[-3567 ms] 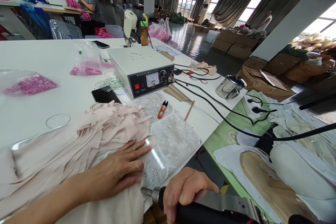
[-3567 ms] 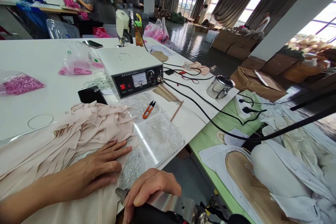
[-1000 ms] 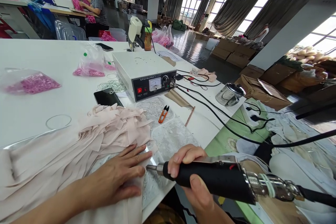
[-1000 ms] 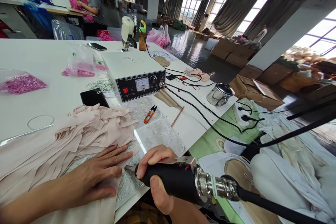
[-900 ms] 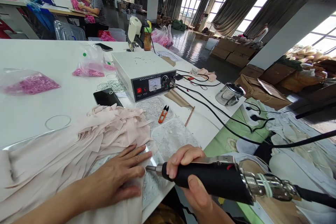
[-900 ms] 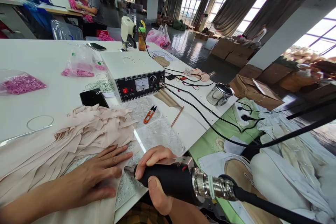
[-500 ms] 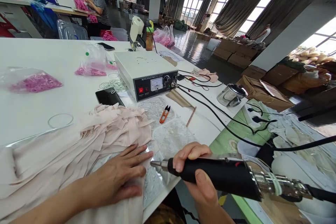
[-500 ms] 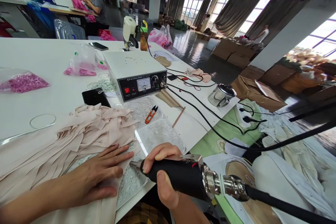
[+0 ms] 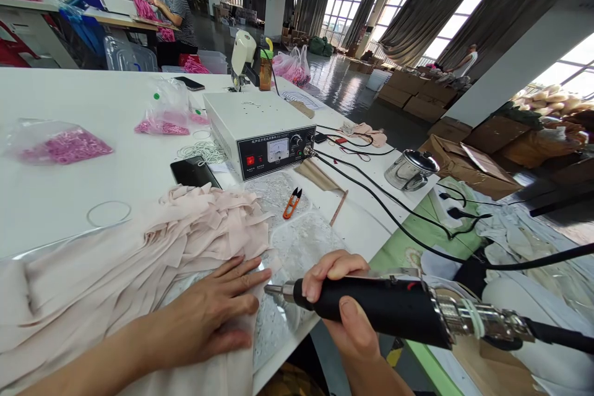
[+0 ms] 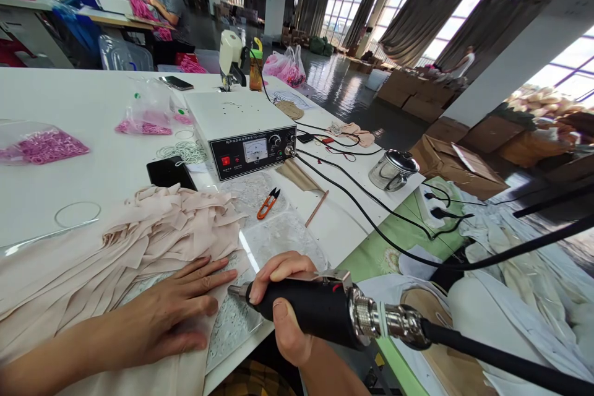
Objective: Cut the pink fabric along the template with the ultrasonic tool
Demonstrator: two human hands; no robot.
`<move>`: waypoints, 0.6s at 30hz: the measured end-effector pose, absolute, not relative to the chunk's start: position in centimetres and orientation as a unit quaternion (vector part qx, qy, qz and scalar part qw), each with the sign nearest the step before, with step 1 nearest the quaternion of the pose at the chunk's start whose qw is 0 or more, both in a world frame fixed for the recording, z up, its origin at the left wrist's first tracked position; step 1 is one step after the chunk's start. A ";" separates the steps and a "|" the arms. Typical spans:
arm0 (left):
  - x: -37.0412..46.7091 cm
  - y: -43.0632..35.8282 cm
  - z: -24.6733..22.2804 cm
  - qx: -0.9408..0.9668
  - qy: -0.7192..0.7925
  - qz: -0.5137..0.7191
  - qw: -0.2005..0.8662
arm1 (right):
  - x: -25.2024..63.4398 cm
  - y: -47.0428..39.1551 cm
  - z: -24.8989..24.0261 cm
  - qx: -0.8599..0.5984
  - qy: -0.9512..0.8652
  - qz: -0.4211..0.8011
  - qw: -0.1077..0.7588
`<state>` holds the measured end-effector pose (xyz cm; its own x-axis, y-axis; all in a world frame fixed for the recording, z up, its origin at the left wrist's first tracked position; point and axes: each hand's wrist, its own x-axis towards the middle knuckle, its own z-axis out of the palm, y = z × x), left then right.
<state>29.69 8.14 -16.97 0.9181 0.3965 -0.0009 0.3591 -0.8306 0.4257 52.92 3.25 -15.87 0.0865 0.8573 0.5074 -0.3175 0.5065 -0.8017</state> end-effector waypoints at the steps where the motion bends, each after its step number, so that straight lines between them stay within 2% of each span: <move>1: 29.7 8.1 -17.0 0.955 0.198 0.043 0.215 | 52.9 3.3 -16.0 -0.255 -0.527 0.425 0.690; 10: 29.7 8.1 -17.0 0.943 0.210 0.078 0.248 | 53.4 3.8 -15.2 -0.267 -0.507 0.399 0.716; 18: 29.6 8.0 -17.3 0.952 0.205 0.058 0.220 | 53.3 4.4 -15.7 -0.278 -0.498 0.369 0.734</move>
<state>29.63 7.99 -17.32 0.9087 0.4168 0.0209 0.3654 -0.8188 0.4427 53.33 4.45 -15.70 0.2310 0.8183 0.5263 -0.2645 0.5734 -0.7754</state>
